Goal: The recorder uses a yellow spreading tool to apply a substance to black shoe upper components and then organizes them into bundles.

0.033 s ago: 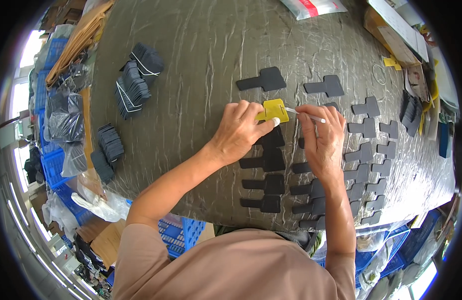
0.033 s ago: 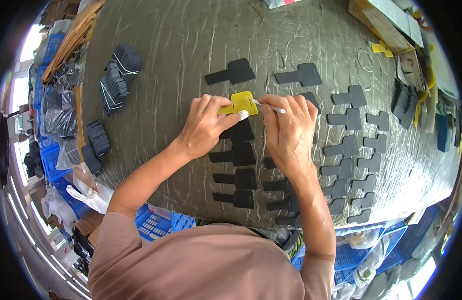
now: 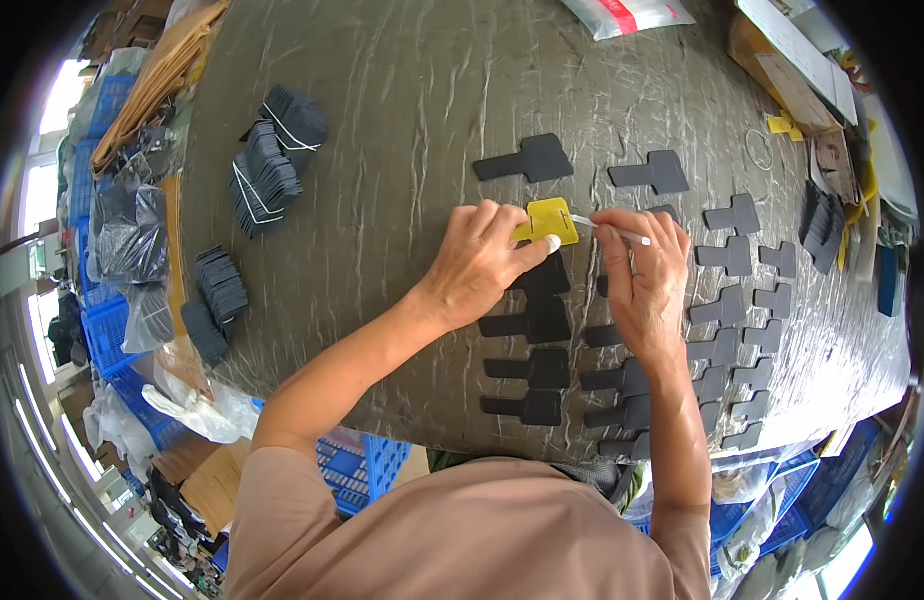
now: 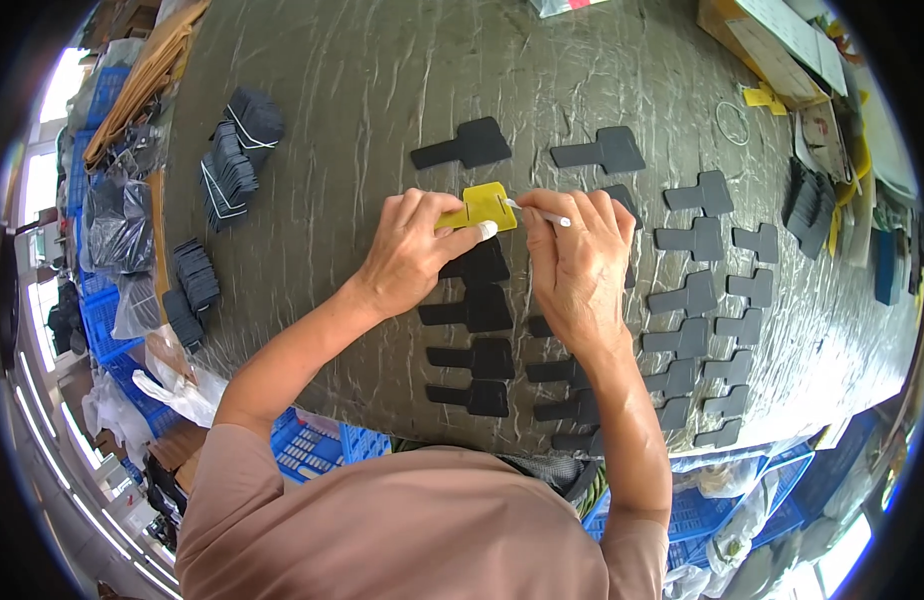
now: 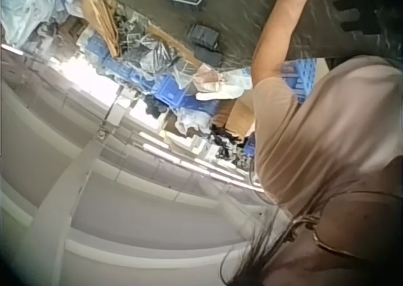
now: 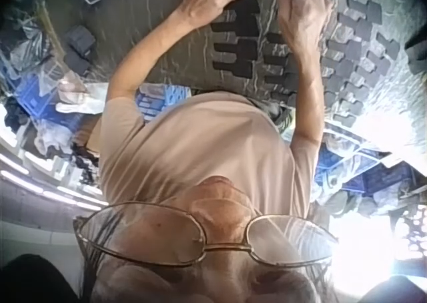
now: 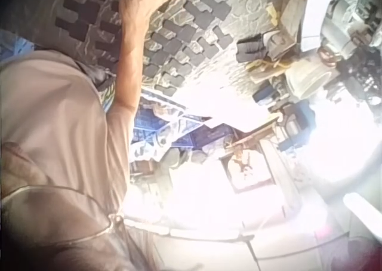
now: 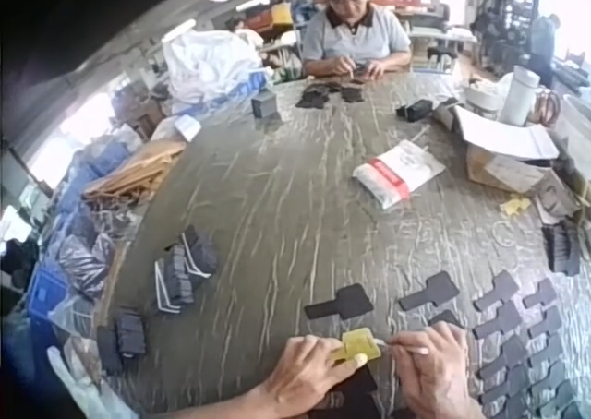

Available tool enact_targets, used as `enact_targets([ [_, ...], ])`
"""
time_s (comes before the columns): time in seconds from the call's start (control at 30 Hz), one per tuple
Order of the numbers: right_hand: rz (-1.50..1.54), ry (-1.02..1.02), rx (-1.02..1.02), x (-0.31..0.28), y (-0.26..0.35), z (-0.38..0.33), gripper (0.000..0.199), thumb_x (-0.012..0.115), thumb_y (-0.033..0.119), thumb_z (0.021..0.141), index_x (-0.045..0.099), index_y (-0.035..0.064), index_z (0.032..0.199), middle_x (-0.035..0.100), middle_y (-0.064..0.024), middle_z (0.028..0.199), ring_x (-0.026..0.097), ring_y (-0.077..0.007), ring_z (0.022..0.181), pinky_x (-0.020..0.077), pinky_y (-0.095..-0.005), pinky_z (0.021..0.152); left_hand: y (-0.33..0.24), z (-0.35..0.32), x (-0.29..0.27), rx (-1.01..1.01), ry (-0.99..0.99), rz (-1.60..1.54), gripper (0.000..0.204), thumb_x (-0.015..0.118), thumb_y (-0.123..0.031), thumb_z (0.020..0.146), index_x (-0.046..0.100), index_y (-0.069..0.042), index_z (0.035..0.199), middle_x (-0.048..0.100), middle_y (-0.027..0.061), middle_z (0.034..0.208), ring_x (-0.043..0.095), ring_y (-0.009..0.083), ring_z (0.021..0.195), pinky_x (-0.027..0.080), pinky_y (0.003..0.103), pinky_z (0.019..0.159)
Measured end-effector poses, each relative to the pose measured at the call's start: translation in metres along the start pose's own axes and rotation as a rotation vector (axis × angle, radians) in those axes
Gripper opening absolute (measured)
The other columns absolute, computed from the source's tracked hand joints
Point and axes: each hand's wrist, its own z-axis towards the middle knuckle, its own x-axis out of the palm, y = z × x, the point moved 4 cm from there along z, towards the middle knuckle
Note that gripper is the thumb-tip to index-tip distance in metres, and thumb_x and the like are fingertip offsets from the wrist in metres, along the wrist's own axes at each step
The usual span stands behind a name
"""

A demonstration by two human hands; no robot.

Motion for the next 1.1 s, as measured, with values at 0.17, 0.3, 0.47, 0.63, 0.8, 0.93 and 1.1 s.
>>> enact_targets([
  [0.17,-0.034,-0.001,-0.044,0.003,0.003,0.002,0.011,0.066,0.008,0.093,0.067,0.0109,0.103,0.064,-0.0019,0.082,0.057,-0.023,0.078,0.0395,-0.0382,0.087,0.002,-0.001,-0.001,0.006,-0.014,-0.012,0.036,0.068,-0.003,0.085,0.073,-0.022,0.115,0.058,0.0017,0.106,0.054,0.0206,0.093,0.04,0.036,0.079],
  [0.3,-0.055,-0.011,-0.084,0.005,0.003,0.001,0.012,0.065,0.008,0.093,0.067,0.0107,0.104,0.063,-0.0024,0.083,0.057,-0.0229,0.078,0.0393,-0.0382,0.086,0.003,-0.002,0.0,0.01,-0.008,-0.009,0.035,0.067,-0.004,0.086,0.072,-0.022,0.116,0.058,0.0017,0.106,0.054,0.0203,0.093,0.04,0.036,0.079],
  [0.47,-0.071,-0.015,-0.104,0.006,0.004,-0.001,0.013,0.066,0.007,0.092,0.067,0.0105,0.104,0.062,-0.0024,0.083,0.057,-0.0227,0.078,0.0393,-0.0383,0.086,0.003,-0.002,0.0,0.012,-0.01,-0.021,0.038,0.066,-0.003,0.087,0.071,-0.023,0.119,0.058,0.0017,0.106,0.054,0.0202,0.093,0.04,0.036,0.078],
  [0.63,-0.097,-0.03,-0.12,0.006,0.005,-0.001,0.016,0.068,0.005,0.089,0.066,0.0108,0.104,0.062,-0.0024,0.083,0.057,-0.0227,0.079,0.0394,-0.0382,0.085,0.003,-0.002,0.003,0.035,-0.003,0.028,0.031,0.067,-0.011,0.086,0.07,-0.023,0.114,0.054,0.0027,0.104,0.052,0.0187,0.096,0.041,0.036,0.08],
  [0.8,-0.15,0.023,-0.148,-0.001,0.011,-0.003,0.019,0.069,0.002,0.086,0.064,0.0111,0.102,0.062,-0.0027,0.083,0.056,-0.0227,0.079,0.0394,-0.0391,0.085,0.002,-0.002,0.001,0.008,0.004,-0.005,0.041,0.066,-0.004,0.087,0.068,-0.026,0.121,0.057,0.0011,0.106,0.053,0.0199,0.094,0.04,0.037,0.078],
  [0.93,-0.118,0.038,-0.139,0.0,0.013,0.001,0.019,0.069,0.002,0.085,0.064,0.0108,0.101,0.062,-0.0026,0.082,0.057,-0.023,0.079,0.0396,-0.0392,0.085,0.003,-0.003,0.0,0.009,0.002,0.004,0.039,0.067,-0.006,0.087,0.068,-0.026,0.12,0.057,0.0005,0.106,0.053,0.0194,0.094,0.04,0.036,0.078],
  [1.1,-0.029,0.013,-0.175,0.017,0.017,0.007,0.016,0.069,0.003,0.087,0.065,0.01,0.1,0.062,-0.002,0.08,0.057,-0.0231,0.077,0.04,-0.0393,0.086,0.002,-0.001,0.001,0.008,-0.02,-0.01,0.031,0.065,-0.009,0.088,0.068,-0.023,0.115,0.056,0.0,0.107,0.053,0.0189,0.095,0.04,0.036,0.08],
])
